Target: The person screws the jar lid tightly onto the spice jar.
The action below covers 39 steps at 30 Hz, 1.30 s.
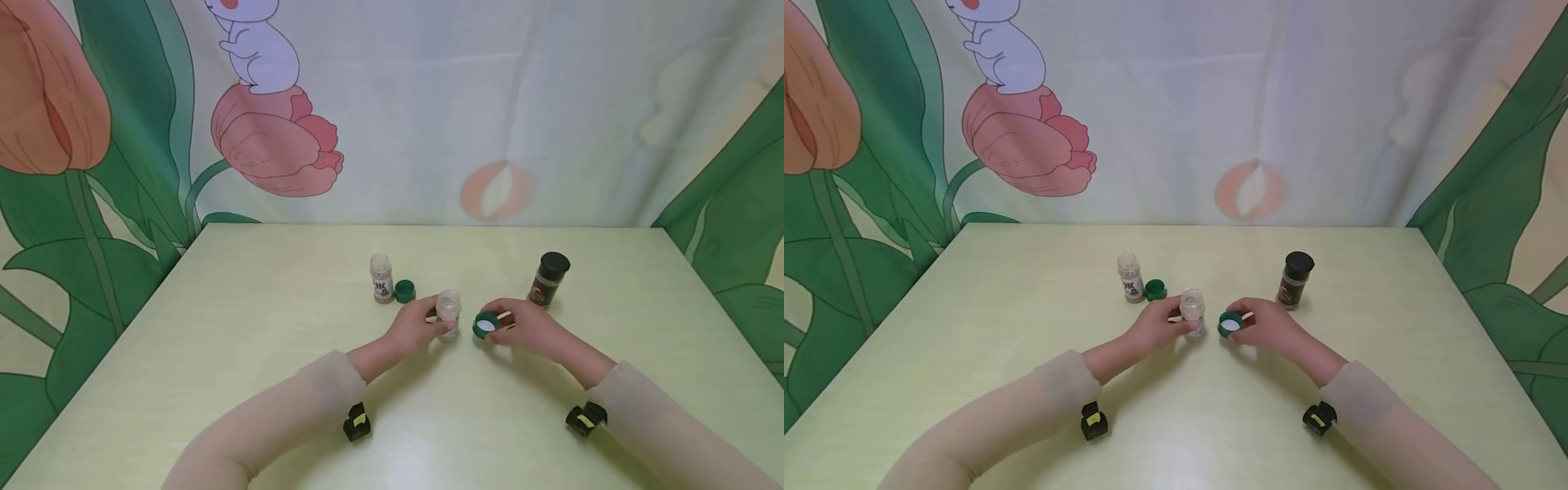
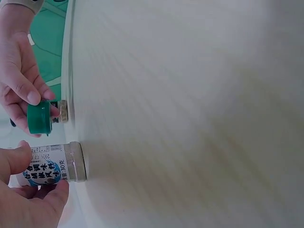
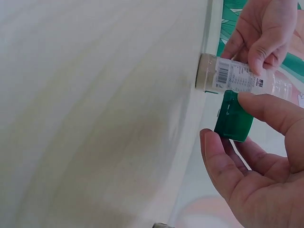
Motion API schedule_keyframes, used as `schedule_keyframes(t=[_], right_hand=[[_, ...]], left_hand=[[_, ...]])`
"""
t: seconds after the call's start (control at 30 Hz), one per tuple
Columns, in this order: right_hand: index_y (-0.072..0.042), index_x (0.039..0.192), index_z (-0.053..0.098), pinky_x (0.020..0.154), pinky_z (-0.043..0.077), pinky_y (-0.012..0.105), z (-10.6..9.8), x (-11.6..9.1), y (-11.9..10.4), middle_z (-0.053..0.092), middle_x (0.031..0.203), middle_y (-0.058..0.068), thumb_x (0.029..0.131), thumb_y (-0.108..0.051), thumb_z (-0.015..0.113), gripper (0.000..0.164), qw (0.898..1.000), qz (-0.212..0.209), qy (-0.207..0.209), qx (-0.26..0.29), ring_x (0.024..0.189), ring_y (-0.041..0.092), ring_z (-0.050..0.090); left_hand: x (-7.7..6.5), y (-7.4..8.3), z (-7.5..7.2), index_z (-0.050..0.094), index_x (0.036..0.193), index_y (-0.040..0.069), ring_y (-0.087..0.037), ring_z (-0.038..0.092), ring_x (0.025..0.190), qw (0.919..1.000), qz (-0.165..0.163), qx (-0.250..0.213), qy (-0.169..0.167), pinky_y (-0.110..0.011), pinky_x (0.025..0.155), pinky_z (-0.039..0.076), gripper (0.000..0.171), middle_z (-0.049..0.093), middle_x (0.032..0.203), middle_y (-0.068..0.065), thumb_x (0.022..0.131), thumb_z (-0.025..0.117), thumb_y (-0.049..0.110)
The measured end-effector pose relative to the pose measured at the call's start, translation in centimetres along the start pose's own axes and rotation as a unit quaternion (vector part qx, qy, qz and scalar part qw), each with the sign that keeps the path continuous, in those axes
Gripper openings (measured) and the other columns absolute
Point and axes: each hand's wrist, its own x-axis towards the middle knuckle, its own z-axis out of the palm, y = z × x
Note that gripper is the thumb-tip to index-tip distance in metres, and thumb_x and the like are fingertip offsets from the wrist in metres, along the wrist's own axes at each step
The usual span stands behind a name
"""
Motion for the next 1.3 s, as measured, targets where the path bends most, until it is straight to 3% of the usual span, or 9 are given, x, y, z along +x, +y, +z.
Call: schedule_keyframes(t=[0.3, 0.93, 1.3], right_hand=[[0.006, 0.129, 0.061, 0.086, 0.060, 0.039, -0.4, -0.7, 0.2, 0.069, 0.121, 0.024, 0.089, -0.011, 0.077, 0.046, 1.000, -0.011, 0.000, 0.002, 0.110, 0.036, 0.071], [0.007, 0.127, 0.061, 0.093, 0.061, 0.045, -0.2, -2.2, -1.4, 0.069, 0.119, 0.022, 0.090, -0.009, 0.077, 0.043, 0.998, -0.062, 0.002, 0.008, 0.108, 0.033, 0.070], [0.008, 0.131, 0.059, 0.094, 0.062, 0.040, -0.2, -2.7, -2.2, 0.068, 0.122, 0.022, 0.091, -0.007, 0.076, 0.046, 0.998, -0.065, 0.002, 0.022, 0.111, 0.033, 0.069]], left_hand=[[-1.1, -0.1, -0.3, 0.054, 0.143, -0.005, -0.040, 0.060, 0.134, 0.9999, 0.009, 0.008, -0.003, -0.047, 0.113, 0.050, 0.050, 0.063, 0.141, -0.022, 0.097, 0.069, 0.008], [-2.5, -0.4, -0.2, 0.056, 0.142, -0.003, -0.040, 0.059, 0.135, 0.9993, -0.012, 0.008, -0.034, -0.049, 0.115, 0.048, 0.049, 0.062, 0.143, -0.021, 0.096, 0.070, 0.011], [-2.7, -0.6, -0.2, 0.058, 0.142, 0.001, -0.037, 0.057, 0.138, 0.9985, -0.029, 0.007, -0.046, -0.049, 0.117, 0.045, 0.051, 0.062, 0.145, -0.018, 0.096, 0.073, 0.014]])
